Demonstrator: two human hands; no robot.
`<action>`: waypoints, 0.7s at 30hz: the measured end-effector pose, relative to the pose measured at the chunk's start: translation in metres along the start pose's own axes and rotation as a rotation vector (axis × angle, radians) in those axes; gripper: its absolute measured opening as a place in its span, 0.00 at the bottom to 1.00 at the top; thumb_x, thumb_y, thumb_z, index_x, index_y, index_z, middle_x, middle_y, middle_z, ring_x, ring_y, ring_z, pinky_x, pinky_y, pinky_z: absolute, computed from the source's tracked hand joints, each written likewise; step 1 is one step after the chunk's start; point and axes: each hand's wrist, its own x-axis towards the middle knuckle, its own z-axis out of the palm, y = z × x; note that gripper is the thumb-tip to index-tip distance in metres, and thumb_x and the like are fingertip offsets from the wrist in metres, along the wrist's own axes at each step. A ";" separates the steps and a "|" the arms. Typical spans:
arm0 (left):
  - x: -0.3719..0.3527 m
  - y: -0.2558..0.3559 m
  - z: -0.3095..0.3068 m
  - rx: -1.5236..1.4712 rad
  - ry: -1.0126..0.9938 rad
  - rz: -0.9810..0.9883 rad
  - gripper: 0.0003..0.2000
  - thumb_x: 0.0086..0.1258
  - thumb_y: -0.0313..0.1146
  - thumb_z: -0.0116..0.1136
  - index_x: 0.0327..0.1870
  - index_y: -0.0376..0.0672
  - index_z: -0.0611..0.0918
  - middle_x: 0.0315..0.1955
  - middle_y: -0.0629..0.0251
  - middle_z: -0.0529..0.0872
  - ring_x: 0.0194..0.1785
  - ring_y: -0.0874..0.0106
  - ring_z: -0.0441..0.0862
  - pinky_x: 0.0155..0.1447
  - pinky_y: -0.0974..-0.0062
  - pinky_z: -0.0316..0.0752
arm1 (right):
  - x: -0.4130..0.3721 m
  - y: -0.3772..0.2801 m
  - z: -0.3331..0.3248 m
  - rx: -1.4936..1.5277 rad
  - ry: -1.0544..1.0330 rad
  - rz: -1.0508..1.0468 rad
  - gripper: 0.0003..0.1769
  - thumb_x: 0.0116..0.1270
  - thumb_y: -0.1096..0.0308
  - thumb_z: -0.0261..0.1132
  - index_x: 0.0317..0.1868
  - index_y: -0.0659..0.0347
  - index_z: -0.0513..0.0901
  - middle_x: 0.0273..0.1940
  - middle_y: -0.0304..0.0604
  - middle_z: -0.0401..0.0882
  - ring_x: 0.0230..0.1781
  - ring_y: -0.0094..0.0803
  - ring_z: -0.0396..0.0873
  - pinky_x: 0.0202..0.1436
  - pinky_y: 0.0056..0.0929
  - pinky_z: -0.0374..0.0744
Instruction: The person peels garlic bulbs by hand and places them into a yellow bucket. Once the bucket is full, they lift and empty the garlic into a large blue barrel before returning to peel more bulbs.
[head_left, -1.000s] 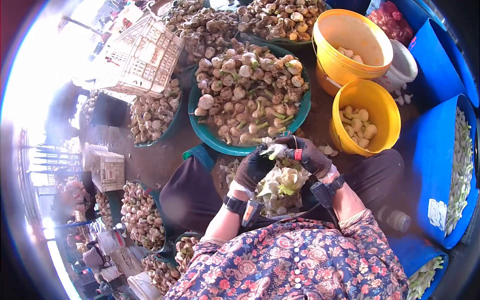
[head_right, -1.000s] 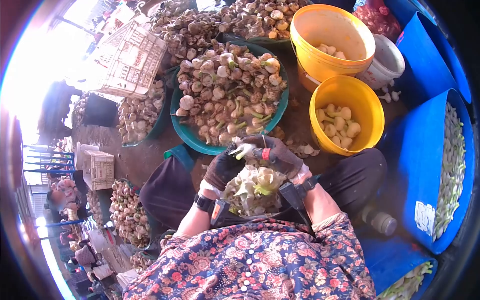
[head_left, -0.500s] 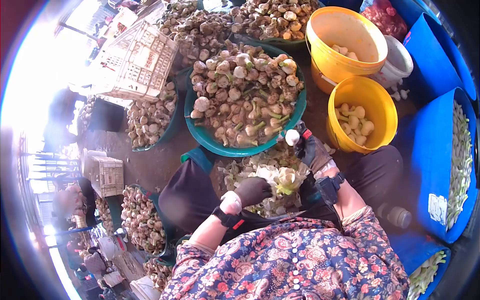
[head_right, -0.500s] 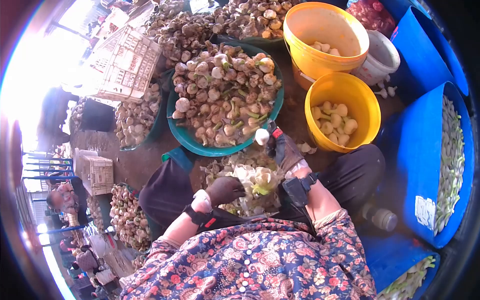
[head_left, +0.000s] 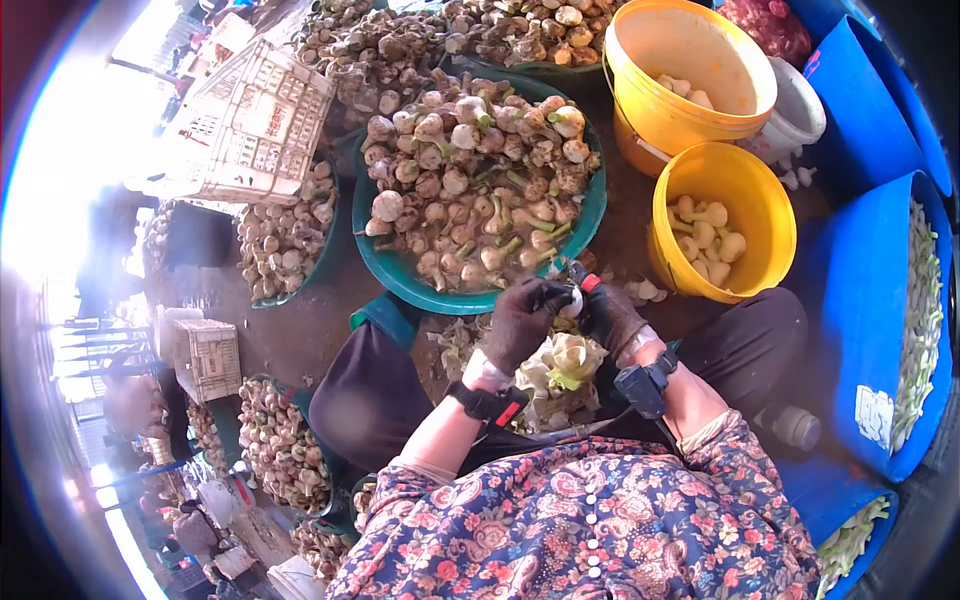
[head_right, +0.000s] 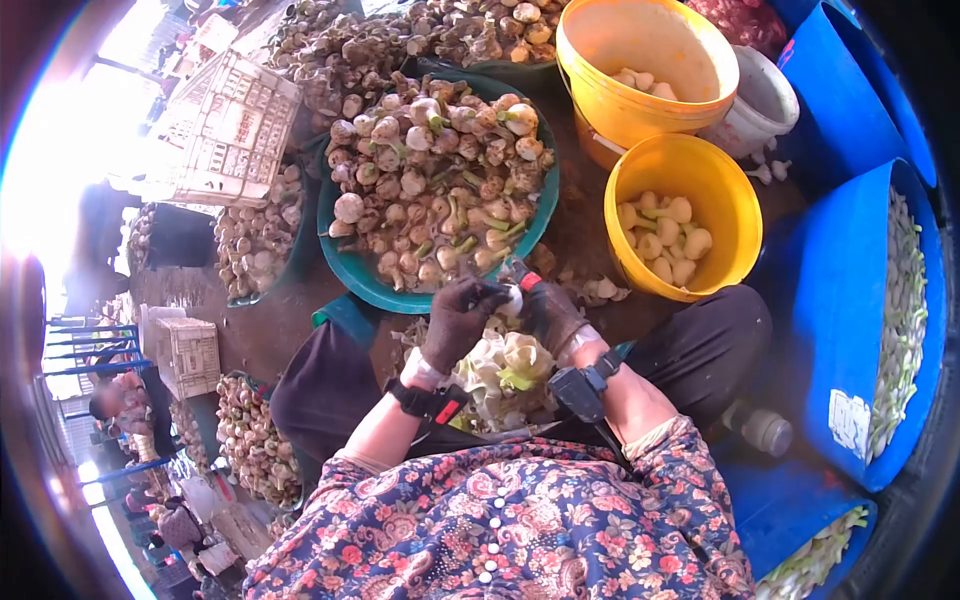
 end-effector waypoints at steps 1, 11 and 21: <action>-0.009 0.001 -0.003 0.078 -0.083 -0.025 0.06 0.58 0.27 0.65 0.36 0.39 0.84 0.29 0.64 0.83 0.32 0.78 0.78 0.39 0.79 0.72 | -0.002 0.001 0.005 0.099 -0.065 0.031 0.19 0.62 0.45 0.62 0.27 0.51 0.78 0.18 0.30 0.69 0.15 0.21 0.65 0.20 0.21 0.66; 0.031 -0.072 -0.048 0.555 -0.252 -0.209 0.21 0.55 0.38 0.64 0.51 0.41 0.79 0.44 0.52 0.83 0.46 0.62 0.82 0.51 0.69 0.75 | 0.026 -0.069 -0.027 0.754 -0.307 -0.158 0.25 0.58 0.41 0.63 0.39 0.57 0.78 0.31 0.37 0.79 0.29 0.28 0.76 0.34 0.28 0.77; 0.097 -0.201 -0.003 0.380 -0.295 -0.450 0.32 0.51 0.44 0.65 0.59 0.40 0.73 0.52 0.52 0.80 0.56 0.57 0.77 0.61 0.69 0.69 | 0.026 -0.040 -0.048 -0.158 0.058 -0.042 0.34 0.62 0.36 0.56 0.50 0.60 0.79 0.25 0.38 0.80 0.18 0.30 0.74 0.24 0.32 0.77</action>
